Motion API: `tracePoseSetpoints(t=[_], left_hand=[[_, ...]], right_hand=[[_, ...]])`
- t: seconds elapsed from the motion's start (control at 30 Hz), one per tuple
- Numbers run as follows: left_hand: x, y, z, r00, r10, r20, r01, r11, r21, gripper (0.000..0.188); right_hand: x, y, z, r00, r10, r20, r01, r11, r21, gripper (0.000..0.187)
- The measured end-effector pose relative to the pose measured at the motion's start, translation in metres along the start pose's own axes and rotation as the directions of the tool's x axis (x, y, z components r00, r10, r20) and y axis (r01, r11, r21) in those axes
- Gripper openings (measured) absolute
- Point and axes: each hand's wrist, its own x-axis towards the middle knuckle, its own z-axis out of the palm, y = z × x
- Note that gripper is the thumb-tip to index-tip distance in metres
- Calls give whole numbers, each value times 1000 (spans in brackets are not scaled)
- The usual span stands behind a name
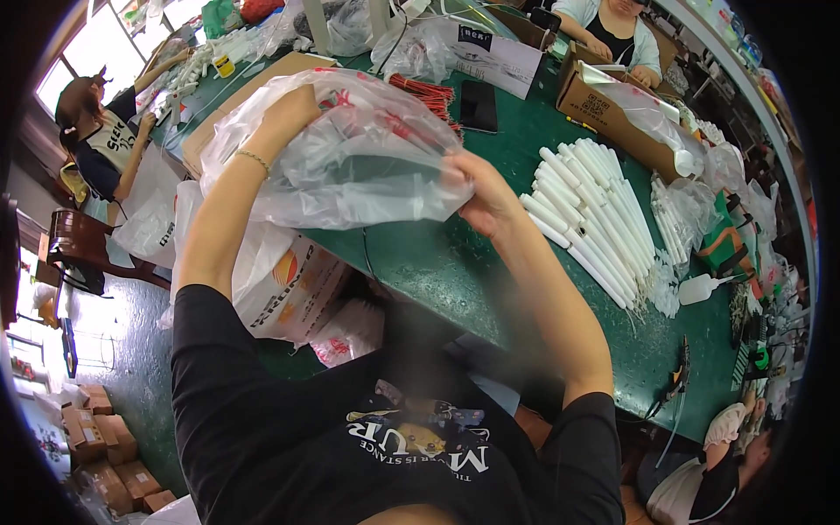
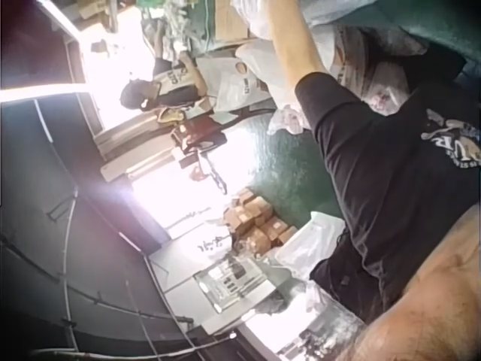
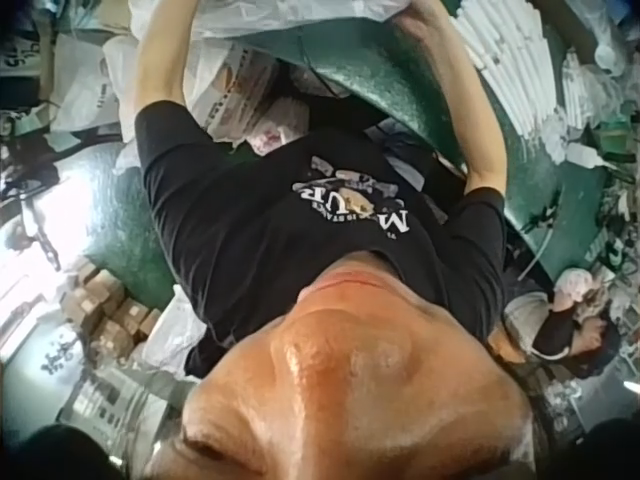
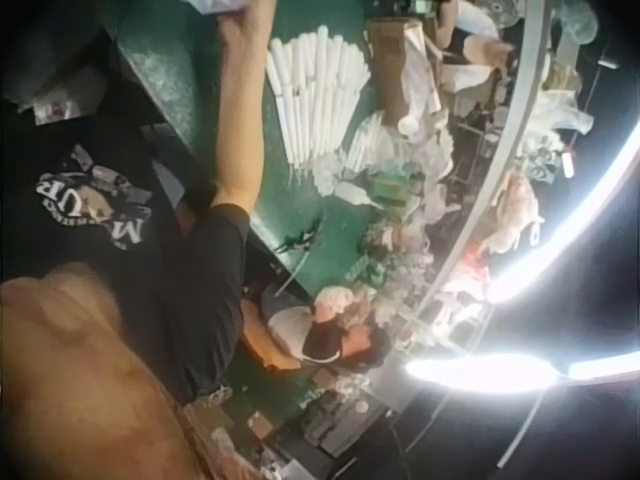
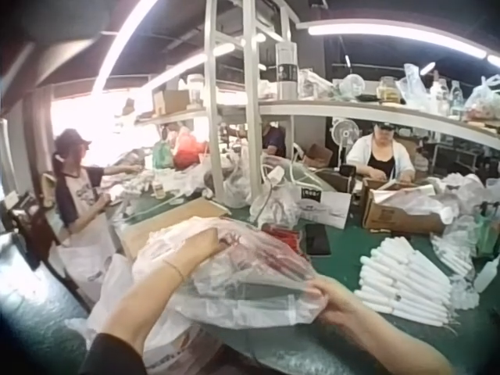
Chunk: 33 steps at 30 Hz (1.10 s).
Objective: Applying adhesive to the ends of long white candles and packaging them into plastic bags.
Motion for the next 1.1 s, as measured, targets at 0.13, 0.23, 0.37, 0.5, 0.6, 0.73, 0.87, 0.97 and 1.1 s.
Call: tracePoseSetpoints(t=[0.13,0.23,0.37,0.5,0.6,0.73,0.87,0.97,1.1], left_hand=[[14,-12,33,962,-272,-12,272,959,73,44],[23,-33,63,974,-204,-99,215,969,118,39],[39,-40,91,982,-123,-142,157,953,260,35],[30,-96,138,920,-176,-349,279,922,271,29],[42,-94,117,933,-334,-130,353,921,167,28],[57,-29,94,979,-202,29,198,975,98,41],[43,-113,130,996,81,-26,-76,985,157,54],[47,-149,114,974,91,210,-177,881,439,50],[39,-46,48,969,155,190,-229,852,471,34]], right_hand=[[-17,-18,57,990,-12,-140,26,995,96,38],[-21,-13,70,996,-72,-47,75,994,78,56],[-21,-1,46,977,-82,-196,77,996,-33,47],[-20,24,55,974,15,-225,-53,985,-164,33],[-18,29,46,974,23,-227,-56,989,-139,33],[-32,21,24,948,-56,-314,9,989,-150,40],[-70,29,37,934,-122,-335,-24,916,-400,50],[-113,30,21,957,-191,-219,5,765,-644,46],[-198,16,-11,862,-453,-227,-89,306,-948,20]])
